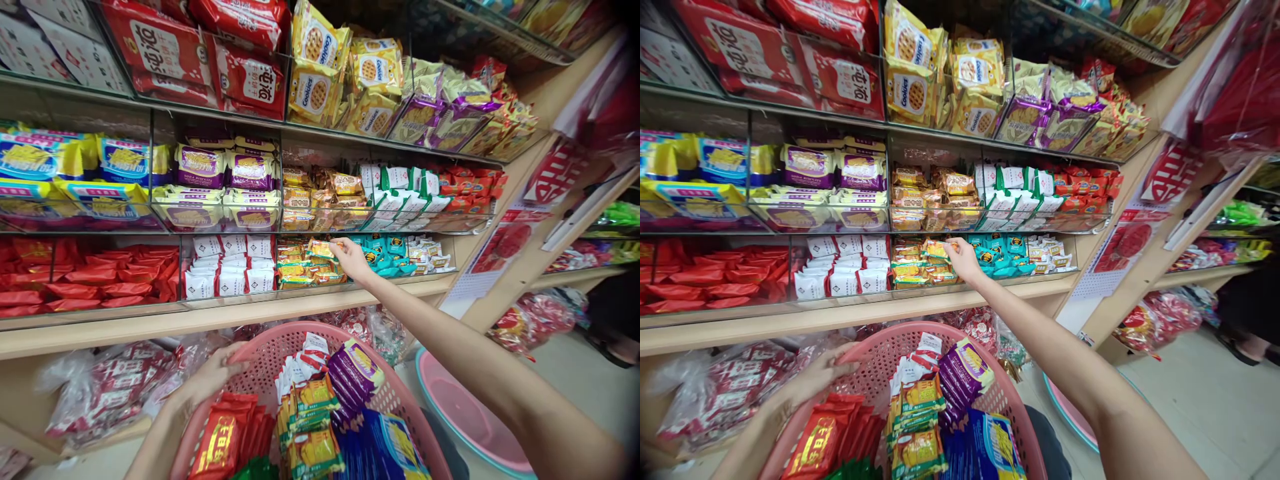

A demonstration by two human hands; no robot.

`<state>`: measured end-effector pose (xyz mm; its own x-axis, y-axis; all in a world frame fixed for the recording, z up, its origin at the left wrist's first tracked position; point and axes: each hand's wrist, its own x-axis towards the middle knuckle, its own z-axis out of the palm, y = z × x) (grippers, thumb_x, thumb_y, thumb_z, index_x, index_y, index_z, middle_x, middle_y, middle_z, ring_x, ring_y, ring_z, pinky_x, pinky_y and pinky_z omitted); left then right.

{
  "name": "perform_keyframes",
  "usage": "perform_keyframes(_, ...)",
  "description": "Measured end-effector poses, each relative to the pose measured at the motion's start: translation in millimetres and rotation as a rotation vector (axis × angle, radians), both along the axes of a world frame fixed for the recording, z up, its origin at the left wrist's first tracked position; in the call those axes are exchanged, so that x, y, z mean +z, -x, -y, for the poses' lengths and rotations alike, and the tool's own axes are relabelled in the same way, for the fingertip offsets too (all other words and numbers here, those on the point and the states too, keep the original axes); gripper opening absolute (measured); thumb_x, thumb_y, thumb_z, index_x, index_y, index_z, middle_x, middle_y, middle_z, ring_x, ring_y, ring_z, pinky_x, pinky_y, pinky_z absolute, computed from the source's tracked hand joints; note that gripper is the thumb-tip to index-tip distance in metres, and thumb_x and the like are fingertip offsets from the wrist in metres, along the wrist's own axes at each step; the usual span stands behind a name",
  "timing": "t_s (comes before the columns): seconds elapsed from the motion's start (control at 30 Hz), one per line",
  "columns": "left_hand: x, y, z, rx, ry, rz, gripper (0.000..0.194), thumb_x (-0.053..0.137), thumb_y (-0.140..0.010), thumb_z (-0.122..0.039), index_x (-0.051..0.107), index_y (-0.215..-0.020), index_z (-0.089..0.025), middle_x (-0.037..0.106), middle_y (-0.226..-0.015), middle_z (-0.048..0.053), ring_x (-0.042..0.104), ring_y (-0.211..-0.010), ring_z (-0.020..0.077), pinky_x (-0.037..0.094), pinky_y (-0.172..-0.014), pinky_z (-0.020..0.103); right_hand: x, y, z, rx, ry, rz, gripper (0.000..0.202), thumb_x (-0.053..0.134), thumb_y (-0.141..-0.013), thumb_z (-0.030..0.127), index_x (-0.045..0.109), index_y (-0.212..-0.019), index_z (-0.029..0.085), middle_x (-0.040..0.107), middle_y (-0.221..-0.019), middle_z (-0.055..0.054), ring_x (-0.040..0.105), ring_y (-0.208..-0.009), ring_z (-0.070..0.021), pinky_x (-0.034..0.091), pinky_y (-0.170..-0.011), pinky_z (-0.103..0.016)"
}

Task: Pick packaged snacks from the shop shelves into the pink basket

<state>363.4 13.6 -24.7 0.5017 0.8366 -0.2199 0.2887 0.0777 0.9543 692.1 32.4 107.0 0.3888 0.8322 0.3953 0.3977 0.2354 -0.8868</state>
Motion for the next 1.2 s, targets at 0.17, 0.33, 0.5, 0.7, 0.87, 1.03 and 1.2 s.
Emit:
perform_keyframes(0.17,-3.0,2.4,-3.4,-0.046,-0.021,-0.009,0.060,0.075,-0.057,-0.042,0.065,-0.113,-0.020,0.066,-0.121,0.008,0.053,-0.120,0.0290,0.042,-0.102,0.038,11.2,4.9,27.9,0.182,0.153,-0.409,0.011,0.050,-0.088,0.029,0.050,-0.097,0.022,0.065,-0.082,0.001,0.067,-0.066,-0.0109,0.054,-0.066,-0.026)
perform_keyframes(0.33,-5.1,3.5,-4.5,-0.027,-0.050,-0.022,0.059,0.075,-0.057,-0.038,0.065,-0.112,-0.020,0.067,-0.120,0.007,0.052,-0.121,0.0290,0.043,-0.100,0.038,3.3,9.5,88.3,0.458,0.213,-0.717,0.017,0.055,-0.087,0.024,0.049,-0.103,0.025,0.067,-0.095,0.001,0.069,-0.073,-0.0104,0.054,-0.058,-0.018)
perform_keyframes(0.5,-3.7,1.1,-2.5,-0.046,-0.066,-0.029,0.061,0.071,-0.062,-0.045,0.062,-0.116,-0.019,0.063,-0.125,0.008,0.057,-0.116,0.0282,0.044,-0.099,0.039,-27.7,22.2,145.6,0.533,0.321,-0.835,0.030,0.067,-0.079,0.026,0.052,-0.105,0.023,0.065,-0.091,0.002,0.063,-0.067,-0.0045,0.052,-0.062,-0.014)
perform_keyframes(0.7,-1.3,-0.3,-2.3,-0.053,-0.080,-0.035,0.062,0.074,-0.057,-0.043,0.065,-0.113,-0.019,0.069,-0.115,0.008,0.059,-0.112,0.0287,0.043,-0.100,0.040,-66.7,52.5,198.9,0.564,0.558,-0.441,0.048,0.074,-0.068,0.021,0.046,-0.107,0.026,0.060,-0.078,0.006,0.057,-0.062,-0.0075,0.045,-0.057,-0.019)
perform_keyframes(0.87,-1.1,0.0,-2.3,-0.060,-0.081,-0.013,0.058,0.075,-0.057,-0.042,0.067,-0.109,-0.018,0.068,-0.115,0.007,0.059,-0.111,0.0284,0.043,-0.100,0.038,-81.1,75.7,217.0,0.472,0.657,0.135,0.041,0.066,-0.070,0.021,0.048,-0.107,0.026,0.057,-0.079,0.004,0.056,-0.073,-0.0154,0.045,-0.067,-0.027)
perform_keyframes(1.03,-1.1,0.7,-1.9,-0.075,-0.070,-0.012,0.060,0.073,-0.059,-0.040,0.064,-0.115,-0.018,0.067,-0.119,0.007,0.057,-0.114,0.0279,0.042,-0.100,0.038,-87.5,91.4,216.0,0.444,0.711,0.392,0.044,0.066,-0.067,0.018,0.051,-0.108,0.024,0.059,-0.099,-0.001,0.054,-0.094,-0.0195,0.041,-0.080,-0.029)
perform_keyframes(1.2,-4.4,3.8,-2.7,-0.045,-0.084,-0.071,0.059,0.071,-0.061,-0.036,0.062,-0.118,-0.021,0.066,-0.120,0.005,0.050,-0.123,0.0290,0.040,-0.102,0.037,-93.3,100.8,217.5,0.465,0.737,0.385,0.046,0.066,-0.068,0.020,0.051,-0.111,0.023,0.059,-0.103,-0.003,0.054,-0.099,-0.0206,0.041,-0.082,-0.029)
